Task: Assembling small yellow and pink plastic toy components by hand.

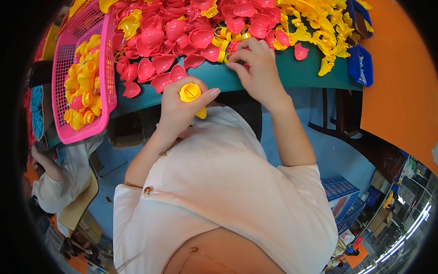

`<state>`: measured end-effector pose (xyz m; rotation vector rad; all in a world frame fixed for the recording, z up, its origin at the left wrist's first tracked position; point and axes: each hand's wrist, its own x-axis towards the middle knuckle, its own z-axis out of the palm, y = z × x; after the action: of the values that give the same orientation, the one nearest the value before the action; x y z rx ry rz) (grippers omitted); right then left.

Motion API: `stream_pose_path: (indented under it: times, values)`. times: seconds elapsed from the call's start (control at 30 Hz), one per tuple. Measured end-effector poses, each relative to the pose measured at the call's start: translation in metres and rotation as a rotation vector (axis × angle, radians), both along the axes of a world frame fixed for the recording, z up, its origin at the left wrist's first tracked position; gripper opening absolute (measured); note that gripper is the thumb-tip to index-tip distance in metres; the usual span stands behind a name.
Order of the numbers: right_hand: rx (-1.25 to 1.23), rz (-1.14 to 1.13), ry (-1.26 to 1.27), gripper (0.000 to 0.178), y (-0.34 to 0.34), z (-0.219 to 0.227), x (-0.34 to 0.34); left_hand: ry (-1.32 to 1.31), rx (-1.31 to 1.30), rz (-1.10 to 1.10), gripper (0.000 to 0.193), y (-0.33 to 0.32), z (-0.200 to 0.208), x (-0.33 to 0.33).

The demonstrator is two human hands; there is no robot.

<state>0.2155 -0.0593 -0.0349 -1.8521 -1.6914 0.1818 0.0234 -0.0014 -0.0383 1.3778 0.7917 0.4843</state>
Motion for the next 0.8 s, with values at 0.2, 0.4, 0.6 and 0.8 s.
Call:
stream_pose_path:
  times: [0.2,0.4,0.6,0.8]
  values:
    - [-0.279,-0.021,0.939,0.011,0.005,0.019,0.019,0.037,-0.014,-0.032,0.024,0.005,-0.002,0.007]
    - [-0.3,-0.163,1.259,0.014,0.014,0.034,0.028,0.174,0.149,-0.095,0.033,0.013,-0.004,0.022]
    - [-0.278,-0.067,0.891,0.01,0.015,0.03,0.031,0.212,0.216,-0.089,0.037,0.013,-0.004,0.029]
    - [-0.31,-0.044,0.891,0.009,0.011,0.032,0.026,0.235,0.235,-0.07,0.04,0.013,-0.006,0.031]
